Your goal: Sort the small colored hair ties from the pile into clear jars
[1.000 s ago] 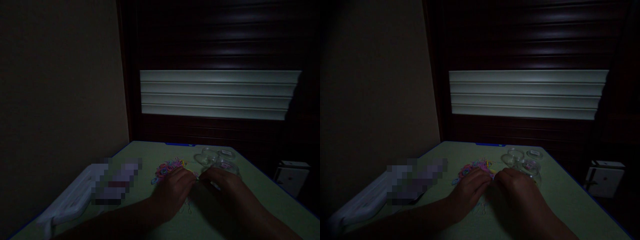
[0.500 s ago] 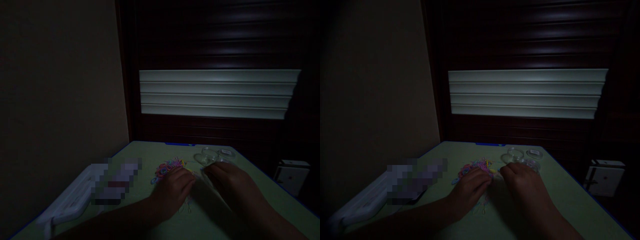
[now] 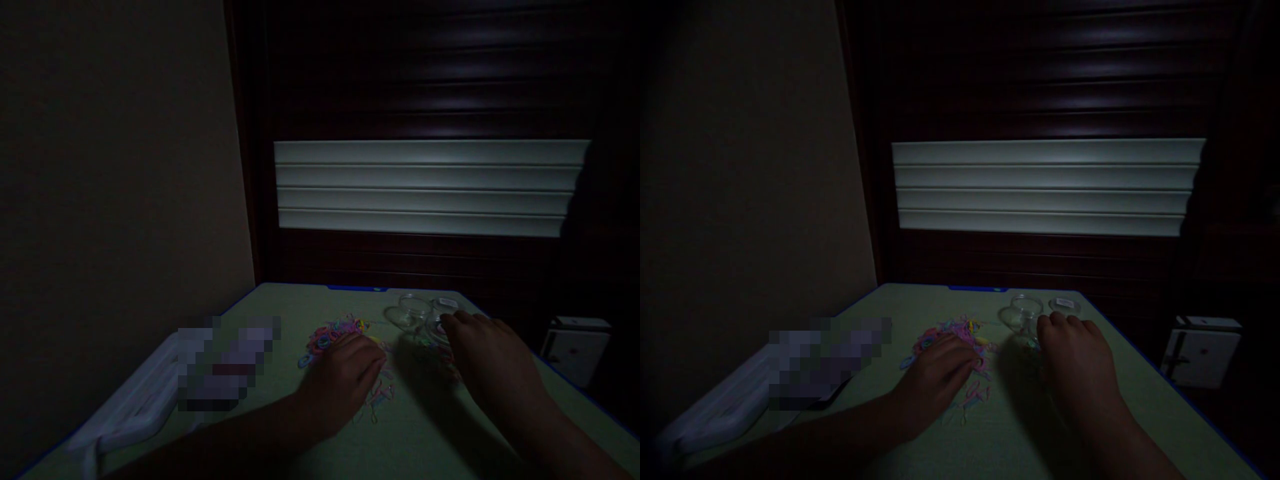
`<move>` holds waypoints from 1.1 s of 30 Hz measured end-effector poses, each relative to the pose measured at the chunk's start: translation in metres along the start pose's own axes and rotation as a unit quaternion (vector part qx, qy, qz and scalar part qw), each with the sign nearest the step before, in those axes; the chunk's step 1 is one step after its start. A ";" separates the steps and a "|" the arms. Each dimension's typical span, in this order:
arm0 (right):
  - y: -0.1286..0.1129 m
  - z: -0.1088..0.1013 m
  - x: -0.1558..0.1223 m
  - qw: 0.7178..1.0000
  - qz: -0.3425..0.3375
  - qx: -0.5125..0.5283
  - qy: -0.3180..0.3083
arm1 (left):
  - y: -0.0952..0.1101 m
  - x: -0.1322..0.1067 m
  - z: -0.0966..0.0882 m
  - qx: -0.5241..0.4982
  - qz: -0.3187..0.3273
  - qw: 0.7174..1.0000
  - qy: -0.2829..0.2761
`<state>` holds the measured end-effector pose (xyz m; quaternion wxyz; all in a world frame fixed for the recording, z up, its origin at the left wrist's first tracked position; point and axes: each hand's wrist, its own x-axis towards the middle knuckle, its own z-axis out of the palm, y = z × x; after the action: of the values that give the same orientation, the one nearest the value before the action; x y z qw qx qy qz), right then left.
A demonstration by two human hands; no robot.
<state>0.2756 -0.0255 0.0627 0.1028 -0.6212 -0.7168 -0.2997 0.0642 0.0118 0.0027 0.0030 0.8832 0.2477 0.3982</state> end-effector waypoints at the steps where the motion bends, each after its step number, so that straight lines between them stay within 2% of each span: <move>1: 0.000 0.001 0.000 1.000 0.001 0.005 -0.009 | 0.000 0.000 0.000 0.001 -0.001 1.000 -0.001; 6: 0.000 0.004 0.002 1.000 0.005 0.008 -0.029 | 0.000 -0.001 0.000 -0.001 -0.001 1.000 0.000; 12: -0.001 0.000 -0.001 1.000 -0.013 0.016 0.003 | 0.001 0.001 -0.001 0.005 -0.019 1.000 -0.009; 14: -0.004 -0.001 -0.001 0.998 -0.026 0.048 0.018 | 0.002 0.002 -0.001 0.013 -0.030 0.999 -0.020; 17: -0.011 0.001 0.000 0.985 -0.029 0.170 0.028 | 0.001 0.002 -0.001 0.029 -0.040 0.998 -0.044; 19: -0.017 0.005 0.000 0.965 -0.036 0.261 0.011 | 0.000 0.002 0.000 0.047 -0.042 0.996 -0.061; 21: -0.024 0.010 -0.001 0.951 -0.066 0.301 -0.022 | 0.000 0.001 0.001 0.070 -0.035 0.993 -0.084; 24: -0.031 0.018 -0.003 0.948 -0.093 0.298 -0.059 | -0.001 0.000 0.003 0.105 -0.018 0.986 -0.126; 26: -0.032 0.022 -0.005 0.951 -0.086 0.289 -0.062 | -0.002 -0.001 0.005 0.123 -0.016 0.982 -0.143; 33: -0.029 0.016 -0.003 0.948 -0.090 0.295 -0.074 | -0.004 -0.001 0.008 0.141 -0.035 0.978 -0.151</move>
<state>0.2519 -0.0207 0.0396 0.2011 -0.5164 -0.8316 -0.0358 0.0675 0.0162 -0.0045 -0.0702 0.9156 0.3287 0.2209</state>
